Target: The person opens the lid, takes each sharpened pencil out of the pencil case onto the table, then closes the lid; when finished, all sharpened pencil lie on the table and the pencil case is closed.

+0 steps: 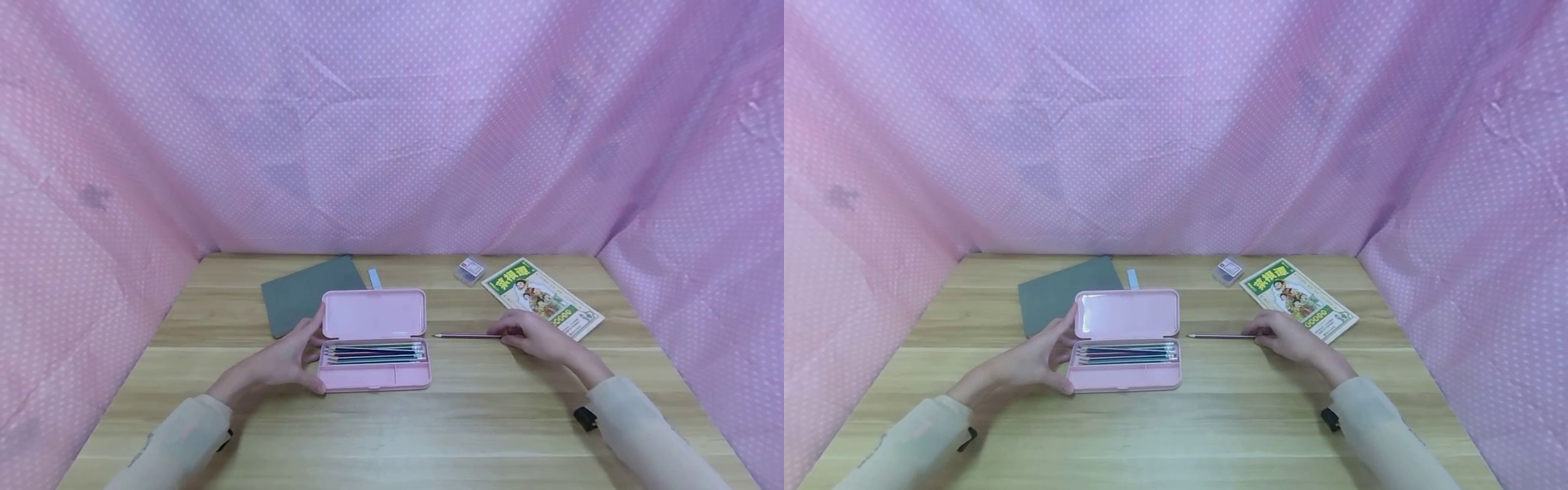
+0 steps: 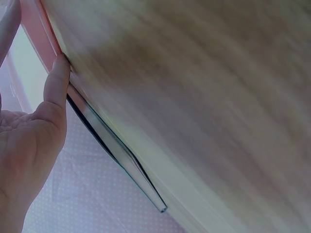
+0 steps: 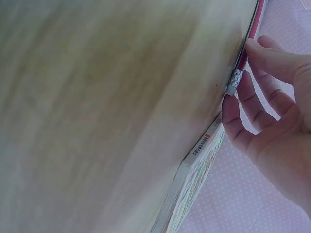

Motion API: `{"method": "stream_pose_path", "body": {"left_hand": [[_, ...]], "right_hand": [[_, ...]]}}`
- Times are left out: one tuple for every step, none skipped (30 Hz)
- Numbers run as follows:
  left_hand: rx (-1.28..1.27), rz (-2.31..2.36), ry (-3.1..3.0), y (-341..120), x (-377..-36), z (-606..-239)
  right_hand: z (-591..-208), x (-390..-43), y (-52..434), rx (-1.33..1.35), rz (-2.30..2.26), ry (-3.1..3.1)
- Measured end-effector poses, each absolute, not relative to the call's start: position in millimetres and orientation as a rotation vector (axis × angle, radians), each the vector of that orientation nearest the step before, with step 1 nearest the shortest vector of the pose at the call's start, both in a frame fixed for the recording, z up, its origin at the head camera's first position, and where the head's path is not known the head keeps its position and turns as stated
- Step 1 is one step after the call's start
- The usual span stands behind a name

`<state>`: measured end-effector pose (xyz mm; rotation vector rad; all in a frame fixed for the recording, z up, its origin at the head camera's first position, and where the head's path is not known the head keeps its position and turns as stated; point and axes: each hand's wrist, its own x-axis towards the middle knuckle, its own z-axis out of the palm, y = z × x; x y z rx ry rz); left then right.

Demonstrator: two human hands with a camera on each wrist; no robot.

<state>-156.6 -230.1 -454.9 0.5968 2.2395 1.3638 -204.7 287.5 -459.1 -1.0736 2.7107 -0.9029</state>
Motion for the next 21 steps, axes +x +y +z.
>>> {"method": "stream_pose_path", "body": {"left_hand": [[0.600,1.369,2.237,-229.8,-156.5,-455.6],[0.603,1.374,2.235,-229.5,-156.5,-456.0],[0.602,1.377,2.234,-229.4,-156.5,-456.2],[0.605,1.378,2.234,-229.6,-156.6,-456.6],[0.597,1.377,2.236,-229.7,-156.6,-456.6],[0.589,1.374,2.238,-229.8,-156.7,-456.4],[0.582,1.370,2.242,-229.8,-156.8,-456.2],[0.578,1.364,2.246,-229.9,-157.0,-455.9],[0.574,1.359,2.249,-229.9,-157.3,-455.6],[0.579,1.355,2.251,-230.0,-157.4,-455.6],[0.575,1.353,2.252,-229.9,-157.4,-455.2],[0.577,1.351,2.251,-229.8,-157.4,-454.8],[0.581,1.350,2.250,-229.8,-157.5,-454.7],[0.584,1.349,2.250,-229.7,-157.5,-454.5],[0.583,1.349,2.250,-229.7,-157.5,-454.3],[0.585,1.347,2.250,-229.6,-157.4,-454.1],[0.581,1.344,2.251,-229.7,-157.3,-453.8],[0.581,1.343,2.253,-229.7,-157.2,-453.7],[0.579,1.341,2.255,-230.0,-157.1,-454.0],[0.576,1.335,2.260,-230.2,-157.0,-454.0],[0.574,1.331,2.263,-230.4,-156.9,-454.0]], "right_hand": [[-458.7,-204.4,287.8,-1.063,-0.907,2.711],[-458.4,-204.1,288.1,-1.053,-0.910,2.714],[-458.1,-203.9,288.3,-1.044,-0.914,2.717],[-457.7,-203.6,288.4,-1.037,-0.919,2.718],[-457.3,-203.4,288.6,-1.030,-0.922,2.718],[-457.0,-203.3,288.7,-1.025,-0.924,2.717],[-456.7,-203.2,288.7,-1.024,-0.928,2.715],[-456.5,-203.1,288.9,-1.019,-0.932,2.711],[-456.1,-203.0,288.9,-1.014,-0.936,2.708],[-455.7,-202.7,288.7,-1.009,-0.939,2.706],[-455.3,-202.5,288.5,-1.005,-0.943,2.704],[-454.7,-202.2,287.9,-1.004,-0.948,2.707],[-454.0,-201.9,287.1,-1.006,-0.951,2.714],[-453.0,-201.5,285.9,-1.015,-0.955,2.725],[-451.6,-201.1,284.3,-1.026,-0.958,2.739],[-450.0,-200.6,282.0,-1.043,-0.967,2.752],[-447.9,-199.9,279.2,-1.060,-0.978,2.762],[-445.4,-199.3,275.6,-1.079,-0.989,2.774],[-442.4,-198.4,271.4,-1.094,-1.000,2.785],[-439.1,-197.4,266.7,-1.107,-1.012,2.791],[-435.3,-196.4,261.3,-1.122,-1.021,2.796]]}}
